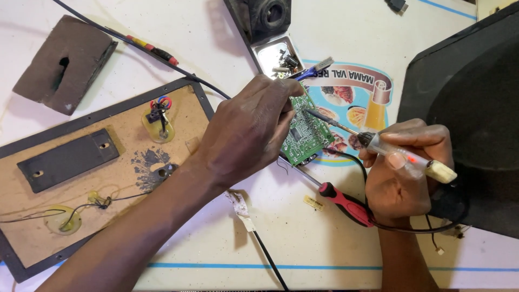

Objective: The person holds a green circuit board and uses a soldering iron to apply solder to multiple points on the board. They rotate the board to access different areas and continue soldering throughout the clip.

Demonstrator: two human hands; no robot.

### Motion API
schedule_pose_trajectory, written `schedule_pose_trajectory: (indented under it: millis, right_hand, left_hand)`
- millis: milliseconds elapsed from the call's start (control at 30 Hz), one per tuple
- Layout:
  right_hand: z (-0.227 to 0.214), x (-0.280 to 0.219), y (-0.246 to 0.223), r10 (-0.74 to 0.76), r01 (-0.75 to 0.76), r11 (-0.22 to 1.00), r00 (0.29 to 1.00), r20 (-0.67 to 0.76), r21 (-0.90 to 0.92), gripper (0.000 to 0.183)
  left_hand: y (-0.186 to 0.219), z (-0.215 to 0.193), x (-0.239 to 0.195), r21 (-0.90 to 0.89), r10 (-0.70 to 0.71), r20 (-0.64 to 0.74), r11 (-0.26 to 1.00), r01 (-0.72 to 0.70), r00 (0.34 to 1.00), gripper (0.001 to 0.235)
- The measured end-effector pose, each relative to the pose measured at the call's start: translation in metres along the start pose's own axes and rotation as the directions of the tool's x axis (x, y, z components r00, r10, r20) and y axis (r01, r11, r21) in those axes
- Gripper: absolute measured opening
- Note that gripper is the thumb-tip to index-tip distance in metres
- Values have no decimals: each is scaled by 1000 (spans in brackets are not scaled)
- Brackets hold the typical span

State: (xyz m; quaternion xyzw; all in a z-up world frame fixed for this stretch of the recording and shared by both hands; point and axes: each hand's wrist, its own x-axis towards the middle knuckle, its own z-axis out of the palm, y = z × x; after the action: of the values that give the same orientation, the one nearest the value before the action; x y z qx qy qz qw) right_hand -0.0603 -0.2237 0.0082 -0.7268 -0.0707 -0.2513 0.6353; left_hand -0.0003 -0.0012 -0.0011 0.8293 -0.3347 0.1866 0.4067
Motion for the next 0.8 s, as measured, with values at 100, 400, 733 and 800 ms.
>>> schedule_pose_trajectory:
  millis: [100,400,733,800]
  right_hand:
    - [1,0,2,-84,83,995,996,-22,-59,28]
    - [1,-3,-7,-126,122,984,992,-26,-134,31]
    - [-9,11,-18,-9,13,999,997,78,-50,30]
    - [-9,11,-19,-14,19,998,996,86,-53,29]
  left_hand:
    - [1,1,0,1,2,-8,1000,-2,1000,25]
    - [4,3,-1,15,-4,-14,1000,5,1000,26]
    - [8,6,-2,42,2,-36,999,-1,999,26]
    - [10,7,-3,35,-18,-26,999,19,1000,27]
